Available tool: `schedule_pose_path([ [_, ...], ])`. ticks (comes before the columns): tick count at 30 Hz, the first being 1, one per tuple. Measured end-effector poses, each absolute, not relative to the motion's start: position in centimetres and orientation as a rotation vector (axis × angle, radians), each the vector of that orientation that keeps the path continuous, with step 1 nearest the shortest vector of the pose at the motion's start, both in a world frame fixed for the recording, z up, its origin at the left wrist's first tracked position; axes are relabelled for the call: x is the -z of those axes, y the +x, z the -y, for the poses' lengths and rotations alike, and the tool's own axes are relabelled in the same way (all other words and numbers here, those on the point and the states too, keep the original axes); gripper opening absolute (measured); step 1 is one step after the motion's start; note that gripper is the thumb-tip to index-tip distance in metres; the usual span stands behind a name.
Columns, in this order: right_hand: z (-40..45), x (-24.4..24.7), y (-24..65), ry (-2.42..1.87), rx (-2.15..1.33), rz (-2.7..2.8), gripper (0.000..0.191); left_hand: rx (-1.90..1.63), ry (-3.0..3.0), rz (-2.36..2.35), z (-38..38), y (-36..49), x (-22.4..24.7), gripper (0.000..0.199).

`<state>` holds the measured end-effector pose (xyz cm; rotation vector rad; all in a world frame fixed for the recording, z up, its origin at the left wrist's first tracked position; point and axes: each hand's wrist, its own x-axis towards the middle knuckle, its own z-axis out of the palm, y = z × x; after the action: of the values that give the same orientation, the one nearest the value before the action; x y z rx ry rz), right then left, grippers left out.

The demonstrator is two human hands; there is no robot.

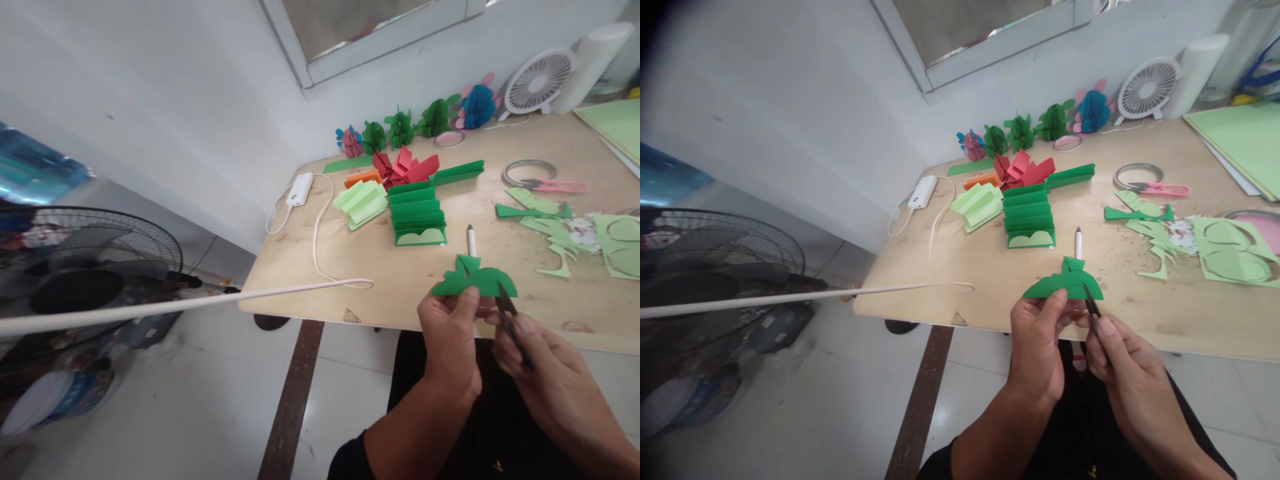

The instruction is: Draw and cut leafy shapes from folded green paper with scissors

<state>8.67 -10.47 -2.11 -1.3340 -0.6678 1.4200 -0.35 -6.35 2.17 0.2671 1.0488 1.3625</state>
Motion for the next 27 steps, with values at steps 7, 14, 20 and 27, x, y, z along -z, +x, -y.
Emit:
schedule_pose_path([
  [7, 10.43, 2.25, 8.70, -1.320, -1.408, 0.700, 0.048, -1.362, 0.260, -1.047, 6.35, -0.35, -2.12, 0.019],
  [14, 10.32, 2.48, 8.89, -1.320, -1.382, 0.769, 0.053, -1.355, 0.243, -1.032, 6.31, -0.46, -2.27, 0.014],
  [20, 10.47, 2.90, 9.18, -1.349, -1.403, 0.740, 0.051, -1.350, 0.241, -1.029, 6.24, -0.46, -2.17, 0.013],
  [27, 10.35, 2.63, 9.08, -1.360, -1.348, 0.778, 0.054, -1.351, 0.244, -1.008, 6.24, -0.59, -2.17, 0.012],
])
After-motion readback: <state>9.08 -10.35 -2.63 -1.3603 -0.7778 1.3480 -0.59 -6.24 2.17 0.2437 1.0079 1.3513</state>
